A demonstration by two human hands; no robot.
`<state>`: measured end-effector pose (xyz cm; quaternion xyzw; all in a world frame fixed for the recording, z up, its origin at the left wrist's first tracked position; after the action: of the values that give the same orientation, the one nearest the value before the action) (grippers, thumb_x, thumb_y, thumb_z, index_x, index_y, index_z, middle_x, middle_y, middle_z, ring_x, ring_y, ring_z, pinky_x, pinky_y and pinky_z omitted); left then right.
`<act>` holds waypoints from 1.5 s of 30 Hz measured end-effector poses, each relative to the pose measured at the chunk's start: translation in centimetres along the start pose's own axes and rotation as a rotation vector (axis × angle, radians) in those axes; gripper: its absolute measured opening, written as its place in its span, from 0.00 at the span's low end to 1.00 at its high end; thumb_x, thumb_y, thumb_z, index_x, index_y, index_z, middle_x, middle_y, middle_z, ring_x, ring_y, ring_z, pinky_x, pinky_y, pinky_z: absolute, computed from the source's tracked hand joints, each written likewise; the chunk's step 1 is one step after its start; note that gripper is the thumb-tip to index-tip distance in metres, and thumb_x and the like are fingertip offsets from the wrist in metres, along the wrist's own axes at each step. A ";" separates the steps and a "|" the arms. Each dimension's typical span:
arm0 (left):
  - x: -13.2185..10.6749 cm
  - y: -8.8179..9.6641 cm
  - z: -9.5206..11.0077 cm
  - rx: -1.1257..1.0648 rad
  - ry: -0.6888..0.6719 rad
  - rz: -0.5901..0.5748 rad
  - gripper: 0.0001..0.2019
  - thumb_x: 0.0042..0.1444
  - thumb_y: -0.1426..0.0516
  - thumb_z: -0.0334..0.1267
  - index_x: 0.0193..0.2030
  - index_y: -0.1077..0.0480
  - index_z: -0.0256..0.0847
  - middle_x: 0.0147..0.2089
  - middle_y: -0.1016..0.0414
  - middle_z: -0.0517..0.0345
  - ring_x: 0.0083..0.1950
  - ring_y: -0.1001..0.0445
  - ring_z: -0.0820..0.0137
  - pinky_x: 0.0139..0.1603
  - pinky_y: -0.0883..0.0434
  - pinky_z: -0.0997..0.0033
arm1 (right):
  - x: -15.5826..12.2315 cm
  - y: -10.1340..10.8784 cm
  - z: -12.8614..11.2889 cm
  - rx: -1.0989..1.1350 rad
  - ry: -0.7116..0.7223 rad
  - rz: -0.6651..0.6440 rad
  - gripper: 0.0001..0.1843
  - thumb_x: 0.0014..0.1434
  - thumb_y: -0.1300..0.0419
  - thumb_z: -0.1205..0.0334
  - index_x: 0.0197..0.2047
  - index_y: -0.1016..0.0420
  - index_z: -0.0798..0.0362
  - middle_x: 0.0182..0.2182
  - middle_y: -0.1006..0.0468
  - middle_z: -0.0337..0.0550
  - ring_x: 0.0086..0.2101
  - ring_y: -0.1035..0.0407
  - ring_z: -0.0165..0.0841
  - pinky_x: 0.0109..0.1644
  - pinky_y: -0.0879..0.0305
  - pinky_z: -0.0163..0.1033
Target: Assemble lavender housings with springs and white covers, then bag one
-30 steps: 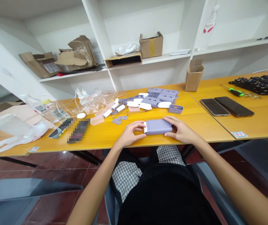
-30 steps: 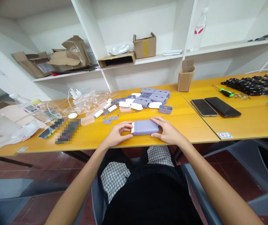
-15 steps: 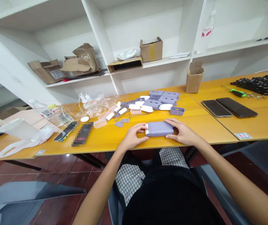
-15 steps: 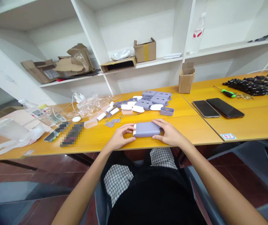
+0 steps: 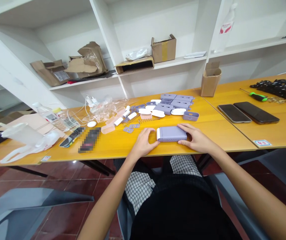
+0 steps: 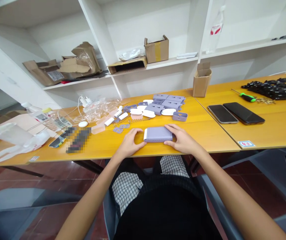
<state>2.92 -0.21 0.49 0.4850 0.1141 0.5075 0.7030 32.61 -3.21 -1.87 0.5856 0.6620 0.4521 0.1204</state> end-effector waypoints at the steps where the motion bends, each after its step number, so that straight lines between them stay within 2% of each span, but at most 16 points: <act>1: -0.1 0.0 0.0 -0.005 -0.015 -0.014 0.25 0.59 0.33 0.41 0.62 0.32 0.43 0.63 0.26 0.48 0.66 0.27 0.53 0.70 0.31 0.47 | 0.0 0.0 0.0 0.000 0.001 -0.002 0.41 0.65 0.34 0.44 0.77 0.37 0.46 0.73 0.34 0.54 0.71 0.39 0.57 0.75 0.42 0.66; 4: -0.2 0.0 0.0 -0.024 -0.055 -0.053 0.33 0.60 0.34 0.40 0.70 0.39 0.46 0.70 0.31 0.47 0.72 0.31 0.52 0.75 0.35 0.46 | 0.0 0.1 -0.1 -0.007 0.002 -0.003 0.42 0.65 0.34 0.43 0.76 0.36 0.47 0.73 0.34 0.55 0.71 0.39 0.56 0.76 0.42 0.65; 8: -0.4 -0.1 -0.1 -0.028 -0.048 -0.057 0.38 0.61 0.35 0.41 0.75 0.44 0.46 0.74 0.34 0.45 0.74 0.33 0.51 0.76 0.36 0.45 | 0.0 0.2 -0.1 -0.016 0.003 -0.011 0.41 0.65 0.34 0.44 0.76 0.36 0.48 0.72 0.33 0.55 0.70 0.38 0.56 0.75 0.41 0.65; 12: -0.5 -0.2 0.1 -0.020 -0.054 -0.053 0.40 0.62 0.36 0.41 0.77 0.47 0.46 0.75 0.36 0.43 0.75 0.34 0.51 0.76 0.36 0.44 | 0.0 0.2 0.0 -0.015 -0.002 -0.016 0.41 0.64 0.34 0.43 0.76 0.36 0.47 0.72 0.33 0.54 0.71 0.38 0.55 0.75 0.41 0.64; 14: -0.4 -0.1 0.2 -0.016 -0.094 -0.059 0.38 0.63 0.37 0.40 0.77 0.45 0.47 0.75 0.35 0.45 0.75 0.34 0.53 0.76 0.36 0.46 | 0.0 0.2 0.0 -0.015 -0.006 -0.014 0.41 0.64 0.34 0.43 0.76 0.36 0.46 0.72 0.33 0.53 0.71 0.38 0.55 0.75 0.41 0.64; 16: -0.3 -0.1 0.3 -0.014 -0.114 -0.054 0.32 0.63 0.37 0.39 0.72 0.38 0.46 0.72 0.32 0.46 0.73 0.32 0.54 0.76 0.35 0.48 | 0.0 0.2 -0.1 -0.016 -0.006 -0.013 0.41 0.65 0.34 0.43 0.76 0.36 0.47 0.72 0.33 0.54 0.70 0.37 0.55 0.75 0.41 0.63; 19: -0.1 -0.3 0.2 0.030 -0.006 -0.006 0.16 0.60 0.34 0.41 0.54 0.25 0.41 0.64 0.26 0.45 0.67 0.26 0.52 0.73 0.32 0.49 | 0.1 0.2 -0.1 -0.026 -0.003 -0.009 0.41 0.65 0.35 0.44 0.76 0.36 0.48 0.72 0.33 0.55 0.70 0.37 0.55 0.75 0.41 0.63; 21: 0.1 -0.4 0.0 0.065 0.084 0.020 0.11 0.58 0.33 0.43 0.45 0.23 0.40 0.60 0.24 0.46 0.64 0.24 0.51 0.71 0.31 0.47 | 0.1 0.2 -0.2 -0.032 -0.002 -0.004 0.41 0.65 0.35 0.44 0.76 0.36 0.48 0.72 0.33 0.55 0.70 0.37 0.55 0.75 0.41 0.63; 22: 0.1 -0.4 0.0 0.074 0.103 0.022 0.11 0.58 0.32 0.43 0.43 0.23 0.40 0.59 0.24 0.46 0.64 0.24 0.51 0.71 0.30 0.47 | 0.1 0.2 -0.2 -0.035 -0.003 -0.002 0.41 0.65 0.35 0.44 0.76 0.36 0.48 0.72 0.33 0.55 0.70 0.37 0.55 0.75 0.40 0.64; 24: 0.1 -0.5 0.0 0.071 0.090 0.018 0.12 0.59 0.33 0.43 0.46 0.23 0.41 0.59 0.24 0.47 0.63 0.24 0.52 0.71 0.30 0.48 | 0.1 0.2 -0.2 -0.037 -0.003 -0.001 0.41 0.65 0.35 0.45 0.76 0.37 0.48 0.72 0.33 0.54 0.70 0.37 0.55 0.75 0.40 0.64; 26: 0.1 -0.4 0.1 0.061 0.052 0.014 0.17 0.60 0.34 0.42 0.54 0.25 0.41 0.60 0.25 0.47 0.65 0.25 0.53 0.71 0.30 0.49 | 0.1 0.2 -0.2 -0.040 -0.002 -0.002 0.40 0.66 0.36 0.45 0.76 0.37 0.47 0.72 0.33 0.54 0.70 0.38 0.55 0.75 0.40 0.64; 29: -0.1 -0.2 0.3 0.041 0.006 -0.006 0.28 0.61 0.35 0.42 0.67 0.33 0.43 0.67 0.29 0.45 0.70 0.30 0.52 0.74 0.34 0.47 | 0.1 0.3 -0.2 -0.046 0.002 -0.007 0.40 0.66 0.36 0.44 0.76 0.36 0.48 0.72 0.34 0.54 0.70 0.37 0.54 0.75 0.41 0.63; 31: -0.2 -0.1 0.5 0.027 -0.024 -0.036 0.30 0.62 0.36 0.41 0.70 0.37 0.45 0.71 0.31 0.45 0.73 0.33 0.52 0.75 0.35 0.46 | 0.1 0.3 -0.2 -0.046 0.003 -0.010 0.41 0.66 0.35 0.44 0.76 0.36 0.48 0.73 0.34 0.55 0.70 0.37 0.54 0.75 0.41 0.63; 36: -0.3 0.3 0.5 -0.012 -0.073 -0.105 0.30 0.63 0.37 0.42 0.71 0.36 0.48 0.73 0.32 0.48 0.74 0.33 0.51 0.76 0.38 0.41 | 0.0 0.4 -0.1 -0.022 0.016 -0.005 0.41 0.65 0.34 0.45 0.77 0.37 0.46 0.72 0.33 0.54 0.70 0.36 0.55 0.75 0.41 0.65; 39: -0.2 0.5 0.2 -0.095 -0.051 -0.105 0.32 0.61 0.35 0.43 0.71 0.36 0.49 0.72 0.30 0.48 0.73 0.30 0.51 0.75 0.36 0.41 | 0.0 0.4 0.0 0.001 0.029 -0.006 0.41 0.64 0.33 0.46 0.76 0.36 0.43 0.71 0.31 0.52 0.70 0.37 0.55 0.74 0.41 0.66; 45: -0.2 0.6 0.0 -0.195 -0.036 -0.081 0.33 0.58 0.32 0.41 0.69 0.34 0.47 0.67 0.25 0.47 0.68 0.25 0.53 0.73 0.33 0.44 | 0.0 0.5 0.0 0.003 0.021 -0.020 0.41 0.63 0.32 0.46 0.76 0.35 0.45 0.72 0.33 0.53 0.71 0.38 0.55 0.75 0.42 0.65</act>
<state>2.45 -0.37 0.88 0.4182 0.0710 0.4785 0.7689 32.92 -3.30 -1.50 0.5743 0.6698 0.4559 0.1173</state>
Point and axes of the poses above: each hand's wrist, its own x-axis towards the middle knuckle, its own y-axis out of the back of the hand, z = x × y, the point moved 1 cm from there along x, towards the middle knuckle
